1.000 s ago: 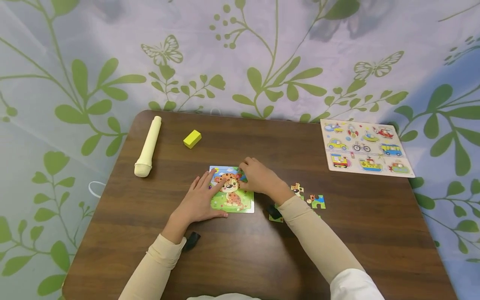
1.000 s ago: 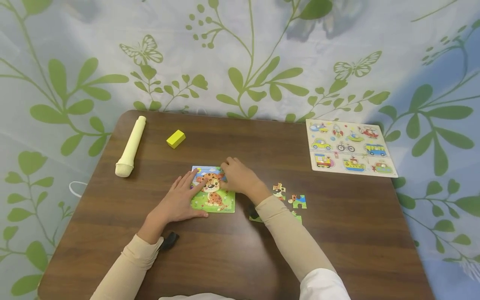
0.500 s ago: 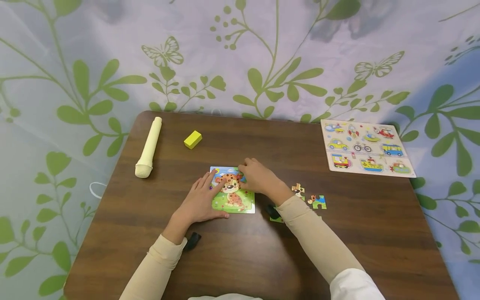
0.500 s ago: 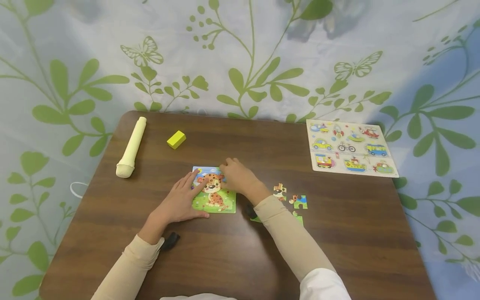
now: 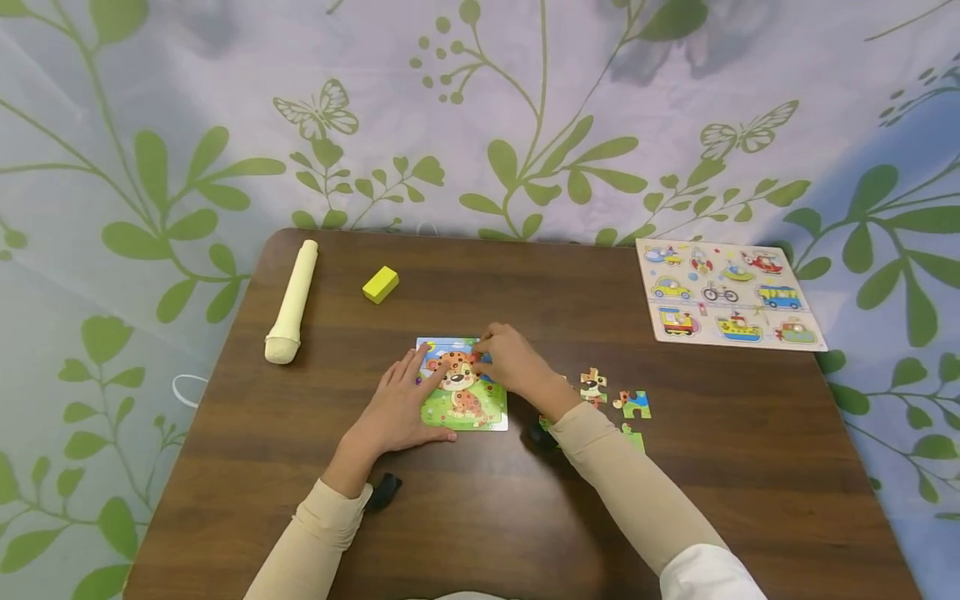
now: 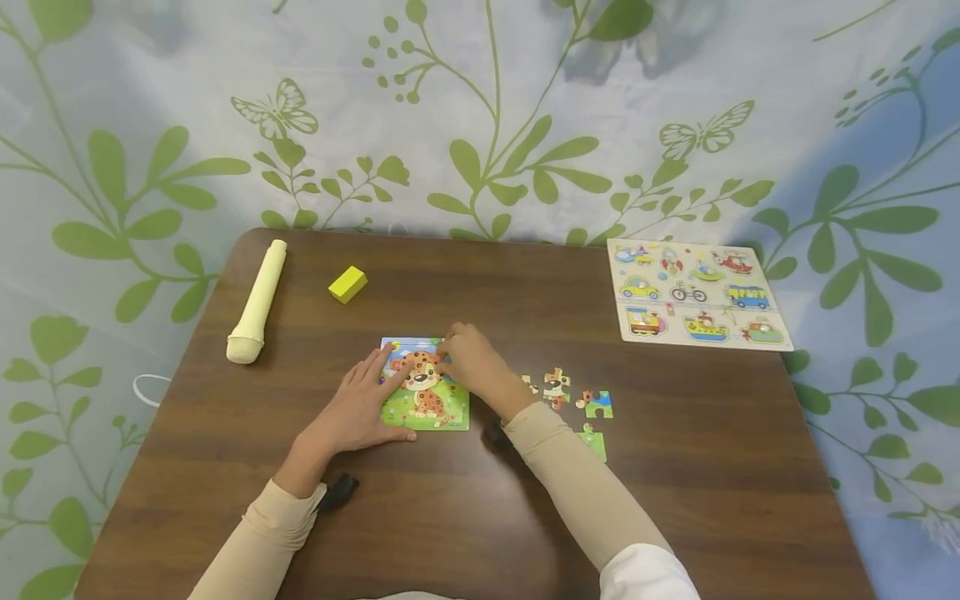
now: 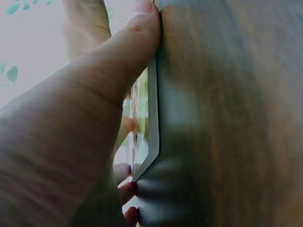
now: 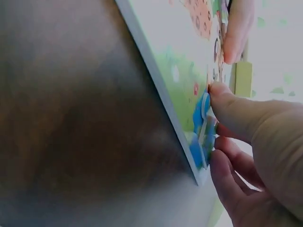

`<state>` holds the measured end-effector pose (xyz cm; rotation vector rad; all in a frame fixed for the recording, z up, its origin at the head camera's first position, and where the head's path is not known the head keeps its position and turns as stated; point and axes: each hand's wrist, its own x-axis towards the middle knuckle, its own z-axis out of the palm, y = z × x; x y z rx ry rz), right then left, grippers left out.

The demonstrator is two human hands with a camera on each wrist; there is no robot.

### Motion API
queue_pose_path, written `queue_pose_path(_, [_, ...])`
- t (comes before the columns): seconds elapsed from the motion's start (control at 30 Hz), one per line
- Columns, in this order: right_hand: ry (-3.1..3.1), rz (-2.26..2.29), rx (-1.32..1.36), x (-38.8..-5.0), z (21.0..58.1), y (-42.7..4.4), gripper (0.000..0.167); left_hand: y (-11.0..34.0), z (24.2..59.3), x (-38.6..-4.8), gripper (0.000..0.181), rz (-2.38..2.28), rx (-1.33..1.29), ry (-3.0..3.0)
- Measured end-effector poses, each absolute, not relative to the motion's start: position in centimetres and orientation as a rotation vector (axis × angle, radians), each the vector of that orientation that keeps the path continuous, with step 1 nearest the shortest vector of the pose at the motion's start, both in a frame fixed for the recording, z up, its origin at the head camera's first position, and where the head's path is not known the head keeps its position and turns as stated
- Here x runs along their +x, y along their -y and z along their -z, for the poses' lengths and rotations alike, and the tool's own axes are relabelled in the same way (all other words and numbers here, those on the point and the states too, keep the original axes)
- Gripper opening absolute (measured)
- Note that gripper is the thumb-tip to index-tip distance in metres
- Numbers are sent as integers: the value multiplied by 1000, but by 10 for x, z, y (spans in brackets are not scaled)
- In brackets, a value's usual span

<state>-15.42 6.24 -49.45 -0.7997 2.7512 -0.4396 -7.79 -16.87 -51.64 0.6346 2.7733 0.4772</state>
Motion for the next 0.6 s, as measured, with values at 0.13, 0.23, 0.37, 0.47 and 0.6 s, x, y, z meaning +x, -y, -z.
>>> queue_pose_path(0.13, [-2751, 622, -661, -151, 497, -70, 47, 167, 518, -77, 113, -503, 626, -2776])
queue_pose_path(0.23, [-2731, 684, -562, -150, 497, -80, 52, 166, 518, -77, 113, -532, 632, -2764])
queue_pose_path(0.37, [-2700, 692, -549, -152, 497, -90, 53, 167, 519, -77, 114, -523, 599, -2765])
queue_pose_path(0.47, [-2690, 703, -549, -154, 497, -91, 50, 169, 519, -75, 115, -522, 584, -2767])
queue_pose_path(0.6, [-2707, 691, -493, -156, 496, -87, 40, 170, 518, -77, 115, -543, 594, -2759])
